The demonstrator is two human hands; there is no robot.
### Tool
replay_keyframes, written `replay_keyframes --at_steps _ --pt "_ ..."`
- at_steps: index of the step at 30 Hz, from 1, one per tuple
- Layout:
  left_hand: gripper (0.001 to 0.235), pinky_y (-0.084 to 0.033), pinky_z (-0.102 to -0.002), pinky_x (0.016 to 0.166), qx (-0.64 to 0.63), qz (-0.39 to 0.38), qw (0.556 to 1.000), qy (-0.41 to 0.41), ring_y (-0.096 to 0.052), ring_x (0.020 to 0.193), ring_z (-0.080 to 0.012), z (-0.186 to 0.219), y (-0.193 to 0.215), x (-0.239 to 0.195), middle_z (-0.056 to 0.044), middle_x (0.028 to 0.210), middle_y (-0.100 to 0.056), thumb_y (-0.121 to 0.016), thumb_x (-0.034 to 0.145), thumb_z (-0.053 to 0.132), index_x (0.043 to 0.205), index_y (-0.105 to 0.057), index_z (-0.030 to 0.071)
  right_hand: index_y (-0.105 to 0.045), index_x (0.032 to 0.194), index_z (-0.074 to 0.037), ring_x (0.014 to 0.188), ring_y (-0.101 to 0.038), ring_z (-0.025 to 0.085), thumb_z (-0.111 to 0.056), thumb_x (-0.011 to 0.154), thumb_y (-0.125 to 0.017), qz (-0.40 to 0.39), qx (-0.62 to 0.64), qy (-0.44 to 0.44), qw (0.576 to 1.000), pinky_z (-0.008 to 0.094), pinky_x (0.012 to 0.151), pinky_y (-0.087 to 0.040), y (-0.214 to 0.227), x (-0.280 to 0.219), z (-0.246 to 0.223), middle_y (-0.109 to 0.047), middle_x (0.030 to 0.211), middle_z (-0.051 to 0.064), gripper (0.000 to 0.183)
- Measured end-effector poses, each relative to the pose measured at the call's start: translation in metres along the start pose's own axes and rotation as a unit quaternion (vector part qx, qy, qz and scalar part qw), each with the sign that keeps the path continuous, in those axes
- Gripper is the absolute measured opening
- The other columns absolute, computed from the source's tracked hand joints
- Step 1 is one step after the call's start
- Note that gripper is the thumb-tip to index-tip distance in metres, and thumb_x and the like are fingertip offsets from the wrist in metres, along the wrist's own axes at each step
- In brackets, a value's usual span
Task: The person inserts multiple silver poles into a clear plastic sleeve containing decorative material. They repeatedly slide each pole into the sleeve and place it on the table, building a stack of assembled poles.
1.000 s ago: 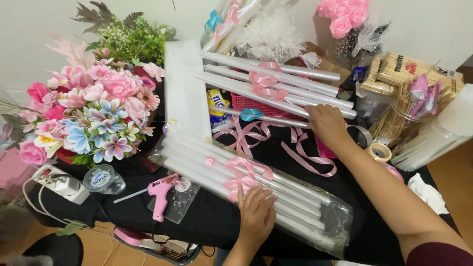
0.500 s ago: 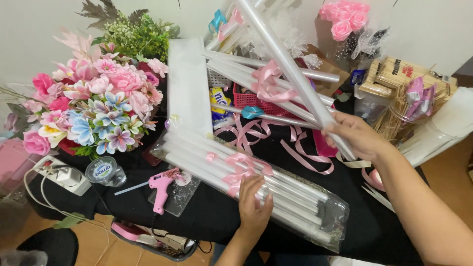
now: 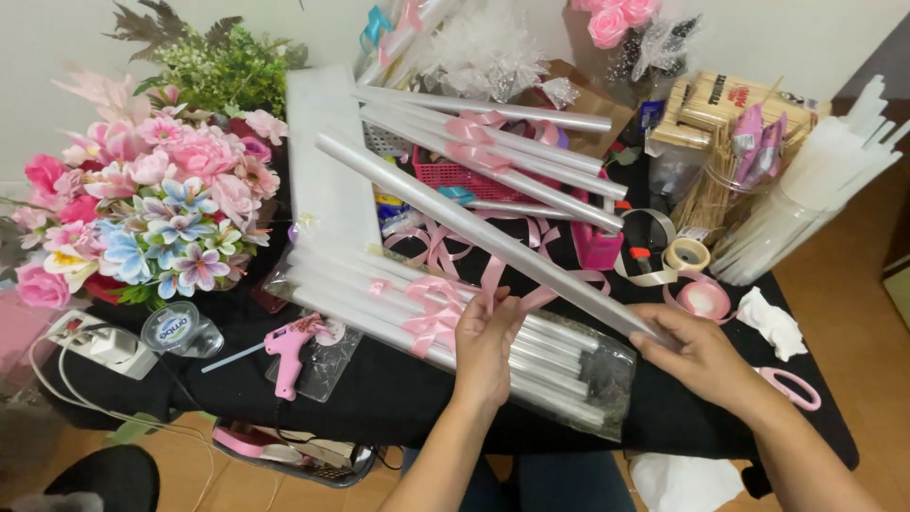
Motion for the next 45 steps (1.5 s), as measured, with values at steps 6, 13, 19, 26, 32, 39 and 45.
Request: replay_keyframes --at_steps 6,13,19,26,32,39,45 --pt "0.015 -0.051 -0.041 0.11 0.013 -0.03 0.999 0.013 -0.066 0.099 -0.017 -0.008 -0.024 -0.023 -0.003 0.1 -0.055 -0.066 0.101 0.011 0.112 -0.059 0.005 -0.079 0.106 -0.014 0.093 -0.07 0.021 -0.018 0.092 -0.073 0.224 -0.34 0.122 0.905 0.031 0.079 -0.054 -0.007 -0.028 -0.02 -0.072 0.103 0.003 0.015" --pt "0.015 -0.052 -0.051 0.109 0.025 -0.013 0.999 0.016 -0.064 0.094 -0.0156 -0.032 -0.002 -0.016 0.0 0.097 -0.052 -0.067 0.102 0.013 0.102 -0.051 0.011 -0.069 0.133 -0.032 0.098 -0.066 0.02 -0.018 0.098 -0.063 0.262 -0.422 0.205 0.844 0.033 0.085 -0.048 -0.022 -0.051 -0.01 -0.07 0.114 -0.002 0.039" --pt "0.027 -0.06 -0.045 0.095 0.069 -0.028 0.997 0.007 -0.065 0.093 -0.0138 -0.052 0.008 -0.014 0.003 0.094 -0.058 -0.068 0.101 0.013 0.092 -0.043 0.016 -0.069 0.135 -0.028 0.101 -0.076 0.029 -0.03 0.078 -0.082 0.09 -0.174 0.014 0.981 0.041 0.083 -0.06 -0.02 -0.054 -0.015 -0.079 0.111 0.003 0.058" --pt "0.027 -0.058 -0.039 0.096 0.121 -0.092 0.988 0.002 -0.063 0.093 -0.0091 -0.05 -0.013 -0.034 0.006 0.091 -0.055 -0.068 0.102 0.017 0.094 -0.041 0.016 -0.071 0.134 -0.021 0.11 -0.075 0.027 -0.018 0.088 -0.074 0.091 -0.015 0.031 0.995 0.039 0.088 -0.058 -0.03 -0.058 -0.015 -0.079 0.118 0.004 0.047" --pt "0.029 -0.057 -0.037 0.098 0.107 -0.112 0.988 0.011 -0.066 0.096 -0.0107 -0.068 -0.009 -0.038 0.005 0.093 -0.057 -0.074 0.097 0.015 0.098 -0.045 0.016 -0.076 0.115 -0.016 0.092 -0.072 0.022 -0.011 0.094 -0.071 0.255 -0.303 0.158 0.905 0.03 0.077 -0.057 -0.03 -0.07 -0.033 -0.075 0.105 0.001 0.023" --pt "0.021 -0.06 -0.039 0.097 0.074 -0.084 0.993 0.039 -0.071 0.093 -0.011 -0.1 0.019 -0.024 0.003 0.096 -0.062 -0.066 0.102 0.009 0.117 -0.052 0.012 -0.073 0.125 -0.02 0.101 -0.069 0.022 -0.015 0.091 -0.072 0.252 -0.302 0.18 0.902 0.033 0.084 -0.054 -0.041 -0.078 -0.023 -0.073 0.12 0.0 0.035" --pt "0.025 -0.063 -0.038 0.092 0.124 -0.085 0.987 0.058 -0.073 0.092 -0.0132 -0.102 -0.004 -0.049 0.002 0.098 -0.069 -0.069 0.099 0.007 0.12 -0.055 0.013 -0.064 0.14 -0.019 0.114 -0.067 0.025 -0.024 0.085 -0.078 0.179 -0.236 0.185 0.937 0.037 0.09 -0.054 -0.051 -0.074 -0.036 -0.068 0.136 0.005 0.057"
Point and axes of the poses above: each hand's wrist, its own x-axis towards the middle knuckle, its own y-axis out of the back of the hand, z = x × y, the point moved 7 cm from there along x, towards the middle knuckle
